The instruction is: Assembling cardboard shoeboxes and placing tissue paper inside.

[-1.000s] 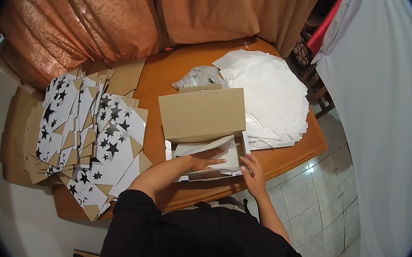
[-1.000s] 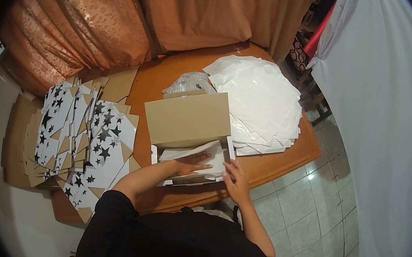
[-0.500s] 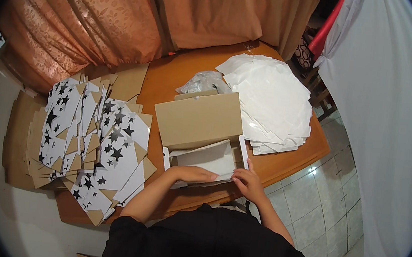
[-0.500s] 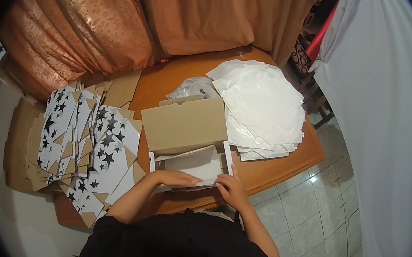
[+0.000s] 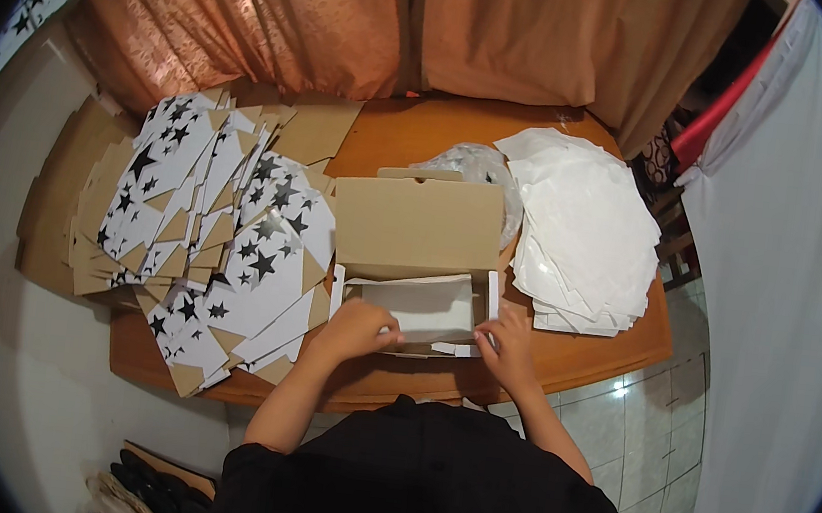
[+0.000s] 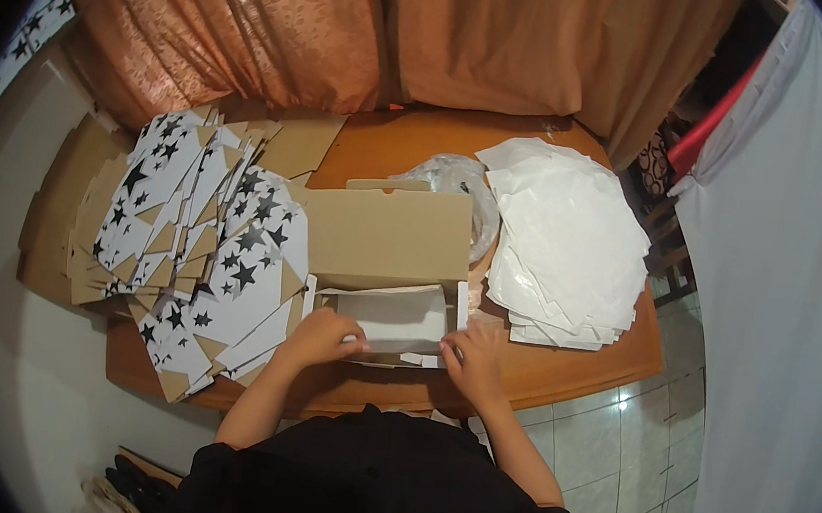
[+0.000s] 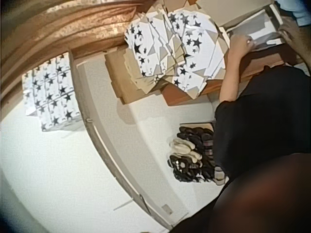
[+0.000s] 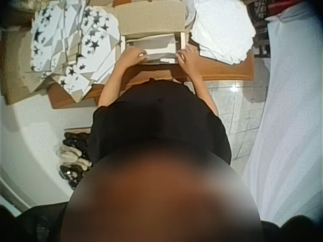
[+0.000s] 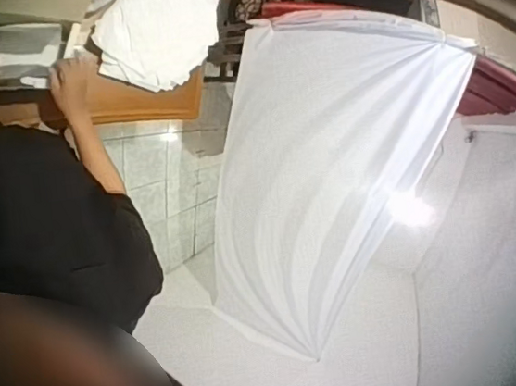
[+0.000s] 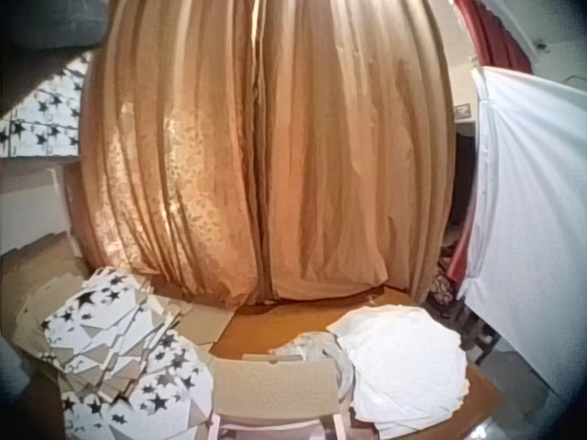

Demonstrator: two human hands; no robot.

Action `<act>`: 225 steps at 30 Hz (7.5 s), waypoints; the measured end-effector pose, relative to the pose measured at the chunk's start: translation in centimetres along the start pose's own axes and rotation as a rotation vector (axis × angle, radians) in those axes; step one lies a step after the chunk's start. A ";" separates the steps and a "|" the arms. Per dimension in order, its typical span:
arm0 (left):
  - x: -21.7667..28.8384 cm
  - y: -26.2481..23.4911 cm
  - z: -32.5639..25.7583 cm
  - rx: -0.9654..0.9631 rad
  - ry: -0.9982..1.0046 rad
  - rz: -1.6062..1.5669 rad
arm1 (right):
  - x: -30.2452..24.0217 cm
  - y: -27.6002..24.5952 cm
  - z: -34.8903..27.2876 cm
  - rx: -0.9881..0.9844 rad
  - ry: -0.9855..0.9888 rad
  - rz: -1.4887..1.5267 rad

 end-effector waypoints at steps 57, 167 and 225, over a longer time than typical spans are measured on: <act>-0.5 4.4 2.8 0.257 0.014 0.342 | 3.7 -2.0 16.4 -0.259 0.337 0.718; 0.8 4.6 -4.9 0.617 0.080 0.323 | -1.2 0.2 15.9 -0.032 0.427 0.900; -4.7 4.9 -10.3 0.650 0.240 0.582 | -0.1 6.4 -9.4 0.551 -0.080 -0.398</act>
Point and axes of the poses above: each hand's wrist, its own z-axis towards the middle knuckle, its own y-axis out of the palm, x = y × z, the point moved 6 cm from there along z, towards the middle knuckle, and after that the axes turned 15 degrees about y, right-handed, at the moved point
